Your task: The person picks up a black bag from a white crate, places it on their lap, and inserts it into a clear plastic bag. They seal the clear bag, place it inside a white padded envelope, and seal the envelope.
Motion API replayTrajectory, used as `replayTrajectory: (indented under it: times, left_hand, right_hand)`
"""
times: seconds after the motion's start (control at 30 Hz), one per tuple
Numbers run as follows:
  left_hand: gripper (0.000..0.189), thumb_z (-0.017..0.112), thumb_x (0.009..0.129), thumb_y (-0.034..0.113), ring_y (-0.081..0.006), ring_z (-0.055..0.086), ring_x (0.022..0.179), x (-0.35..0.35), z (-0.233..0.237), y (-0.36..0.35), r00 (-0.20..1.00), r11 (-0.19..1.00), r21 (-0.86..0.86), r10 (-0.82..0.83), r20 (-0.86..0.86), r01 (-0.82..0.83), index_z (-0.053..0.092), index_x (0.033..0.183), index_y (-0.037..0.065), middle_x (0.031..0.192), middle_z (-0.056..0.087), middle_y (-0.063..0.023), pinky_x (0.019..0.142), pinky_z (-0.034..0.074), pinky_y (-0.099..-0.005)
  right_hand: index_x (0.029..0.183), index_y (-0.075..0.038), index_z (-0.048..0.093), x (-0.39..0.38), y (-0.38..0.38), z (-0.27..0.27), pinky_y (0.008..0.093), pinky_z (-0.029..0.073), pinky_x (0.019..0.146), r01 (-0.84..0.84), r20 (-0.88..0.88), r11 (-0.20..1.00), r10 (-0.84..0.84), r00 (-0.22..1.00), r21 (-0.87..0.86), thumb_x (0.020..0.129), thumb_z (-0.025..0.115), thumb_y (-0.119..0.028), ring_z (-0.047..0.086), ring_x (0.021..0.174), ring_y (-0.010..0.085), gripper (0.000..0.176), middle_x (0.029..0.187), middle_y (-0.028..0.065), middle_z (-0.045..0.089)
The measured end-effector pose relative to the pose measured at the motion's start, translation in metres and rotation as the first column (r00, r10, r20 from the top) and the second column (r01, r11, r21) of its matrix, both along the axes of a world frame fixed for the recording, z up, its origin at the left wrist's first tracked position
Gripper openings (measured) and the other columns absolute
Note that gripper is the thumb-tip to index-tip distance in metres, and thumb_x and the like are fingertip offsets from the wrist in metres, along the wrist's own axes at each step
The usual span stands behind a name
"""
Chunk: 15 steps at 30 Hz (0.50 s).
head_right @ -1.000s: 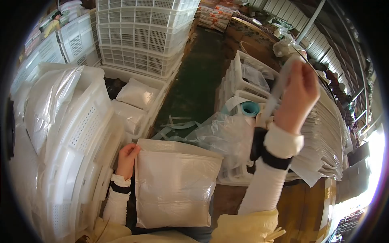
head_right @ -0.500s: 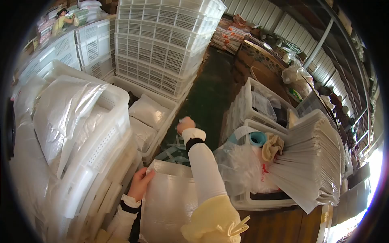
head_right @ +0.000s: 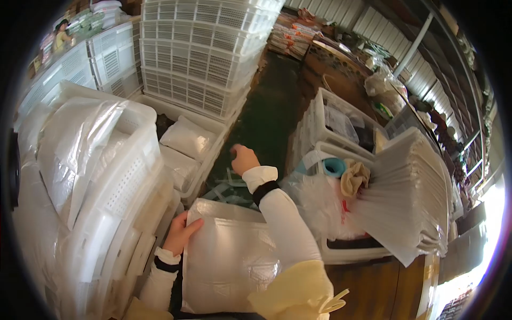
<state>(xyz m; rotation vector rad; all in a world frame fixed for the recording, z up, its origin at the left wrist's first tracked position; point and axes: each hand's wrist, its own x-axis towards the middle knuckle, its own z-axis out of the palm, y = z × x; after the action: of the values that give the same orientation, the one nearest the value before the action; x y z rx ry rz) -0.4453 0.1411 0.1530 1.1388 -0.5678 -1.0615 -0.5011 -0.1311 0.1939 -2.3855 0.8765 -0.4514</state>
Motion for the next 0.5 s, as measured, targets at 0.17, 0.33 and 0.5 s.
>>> replayTrajectory:
  times: [0.17, 0.33, 0.5]
  left_hand:
    - [0.047, 0.069, 0.076, 0.005, -0.02, 0.058, 0.099, 0.007, 0.011, 0.0, 0.979, 0.978, 0.113, -0.164, -0.117, 0.178, 0.051, 0.119, -0.002, 0.11, 0.059, -0.0116, 0.083, 0.047, -0.03]
    - [0.051, 0.068, 0.073, -0.001, -0.0217, 0.057, 0.102, 0.009, 0.008, 0.004, 0.954, 0.946, 0.144, -0.275, -0.123, 0.291, 0.05, 0.121, -0.002, 0.113, 0.059, -0.0129, 0.086, 0.046, -0.0315]
    - [0.052, 0.07, 0.07, -0.002, -0.0217, 0.057, 0.103, 0.008, 0.003, 0.015, 0.936, 0.913, 0.211, -0.329, -0.126, 0.349, 0.052, 0.119, -0.003, 0.113, 0.059, -0.0135, 0.087, 0.046, -0.0326]
  right_hand:
    - [0.108, -0.002, 0.058, -0.104, 0.121, 0.088, 0.0312, 0.049, 0.075, -0.214, 0.438, 0.948, 0.092, 0.894, 0.238, 0.085, 0.057, -0.01, 0.061, 0.082, 0.0285, 0.025, 0.092, 0.0192, 0.062]
    - [0.097, 0.003, 0.061, -0.241, 0.174, 0.069, 0.0299, 0.049, 0.064, 0.291, -0.317, 0.933, -0.216, 0.923, 0.21, 0.082, 0.064, -0.022, 0.061, 0.07, 0.0237, 0.029, 0.081, 0.0203, 0.062]
    - [0.11, 0.008, 0.055, -0.269, 0.17, -0.048, 0.0308, 0.048, 0.074, 0.26, 0.162, 0.727, -0.455, 0.876, 0.636, 0.078, 0.07, -0.022, 0.061, 0.084, 0.02, 0.047, 0.095, 0.0165, 0.064]
